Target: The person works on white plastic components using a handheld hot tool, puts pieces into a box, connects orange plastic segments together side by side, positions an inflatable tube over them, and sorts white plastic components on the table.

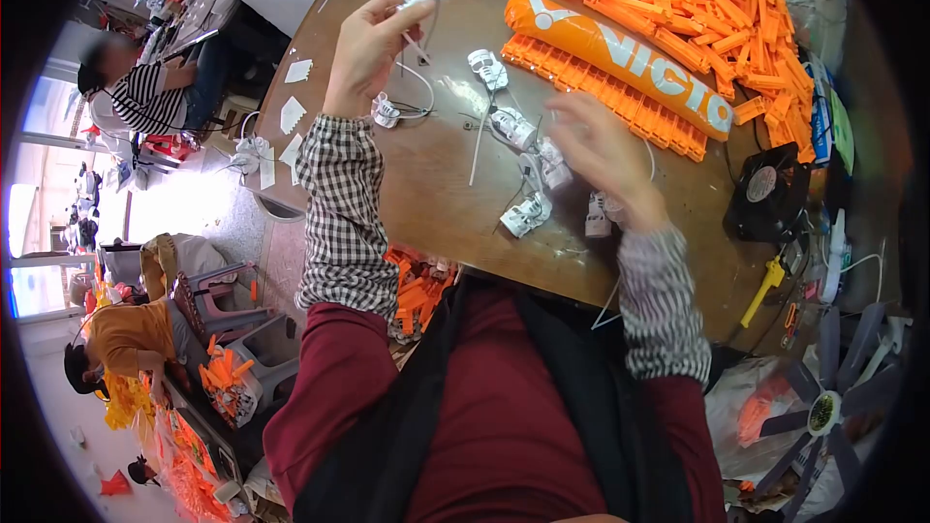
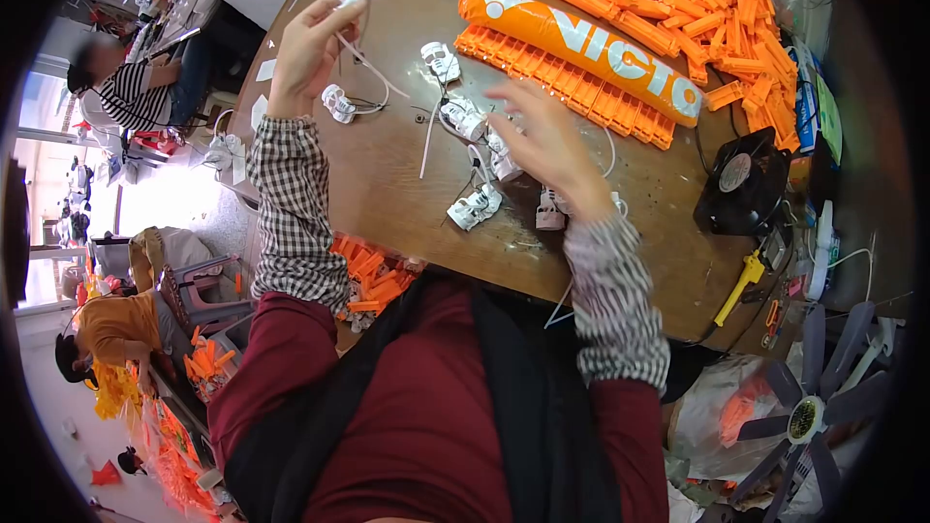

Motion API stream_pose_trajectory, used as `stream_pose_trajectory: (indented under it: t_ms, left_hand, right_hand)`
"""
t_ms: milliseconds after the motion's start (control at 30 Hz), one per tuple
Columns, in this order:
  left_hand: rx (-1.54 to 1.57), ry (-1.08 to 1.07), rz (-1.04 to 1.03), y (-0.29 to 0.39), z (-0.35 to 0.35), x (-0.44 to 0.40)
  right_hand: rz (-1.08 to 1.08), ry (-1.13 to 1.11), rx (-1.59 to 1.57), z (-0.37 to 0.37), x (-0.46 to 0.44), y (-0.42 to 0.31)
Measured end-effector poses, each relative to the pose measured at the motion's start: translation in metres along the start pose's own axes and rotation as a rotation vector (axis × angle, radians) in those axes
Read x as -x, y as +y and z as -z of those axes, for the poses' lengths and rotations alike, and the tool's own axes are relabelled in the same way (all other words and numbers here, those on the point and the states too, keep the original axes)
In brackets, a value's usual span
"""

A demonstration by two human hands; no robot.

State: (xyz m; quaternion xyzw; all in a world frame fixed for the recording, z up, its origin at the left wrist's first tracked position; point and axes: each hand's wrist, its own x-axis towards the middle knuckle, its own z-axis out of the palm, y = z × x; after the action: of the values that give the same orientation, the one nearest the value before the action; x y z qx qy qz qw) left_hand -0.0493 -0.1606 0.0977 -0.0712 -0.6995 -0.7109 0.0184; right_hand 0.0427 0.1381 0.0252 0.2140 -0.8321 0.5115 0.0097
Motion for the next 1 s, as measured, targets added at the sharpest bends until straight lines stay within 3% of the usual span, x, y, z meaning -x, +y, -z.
stream_pose_trajectory:
  t_ms: [67, 167, 233, 300, 367, 433, 467, 500, 567, 633, 700, 800, 900, 967, 1000]
  left_hand:
    - [0.168, 0.079, -0.003, 0.004, 0.005, -0.003]
    - [0.212, 0.067, -0.091, 0.016, 0.016, -0.01]
    - [0.167, 0.113, -0.102, 0.024, 0.018, -0.01]
    - [-0.333, 0.115, -0.173, 0.025, 0.033, -0.021]
    - [-0.425, 0.043, -0.179, 0.019, 0.038, -0.035]
    - [-1.095, -0.186, -0.264, 0.005, 0.037, -0.045]
    - [-1.141, -0.297, -0.201, 0.006, 0.03, -0.043]
    - [-1.136, -0.299, -0.201, -0.005, 0.028, -0.049]
    - [-1.233, -0.546, -0.319, -0.038, 0.026, -0.067]
    - [-1.256, -0.651, -0.276, -0.05, 0.016, -0.076]
    - [-1.287, -0.75, -0.227, -0.054, 0.009, -0.077]
    - [-1.296, -0.93, -0.287, -0.059, 0.004, -0.077]
    - [-1.235, -0.939, -0.309, -0.054, 0.008, -0.068]
    - [-1.107, -0.857, -0.365, -0.049, 0.014, -0.063]
    - [-0.982, -0.772, -0.428, -0.045, 0.018, -0.06]
  right_hand:
    - [0.146, -0.044, 0.285, -0.035, -0.047, 0.016]
    - [-0.029, -0.057, 0.444, -0.081, -0.097, 0.019]
    - [-0.07, 0.092, 0.694, -0.106, -0.111, 0.023]
    - [-0.005, 0.063, 0.661, -0.112, -0.113, 0.018]
    - [0.045, 0.03, 0.63, -0.111, -0.102, 0.016]
    - [0.356, -0.372, 0.363, -0.092, -0.083, 0.014]
    - [0.358, -0.489, 0.259, -0.083, -0.079, 0.013]
    - [0.354, -0.491, 0.262, -0.077, -0.075, 0.012]
    - [0.323, -0.416, 0.075, -0.069, -0.067, 0.008]
    - [0.325, -0.374, 0.083, -0.064, -0.062, 0.002]
    - [-0.001, -0.576, -0.013, -0.059, -0.059, -0.011]
    - [0.07, -0.592, -0.008, -0.059, -0.051, -0.01]
    - [0.137, -0.568, 0.003, -0.046, -0.042, -0.019]
    - [0.347, -0.362, 0.063, -0.034, -0.035, -0.027]
    - [0.343, -0.338, 0.08, -0.026, -0.032, -0.029]
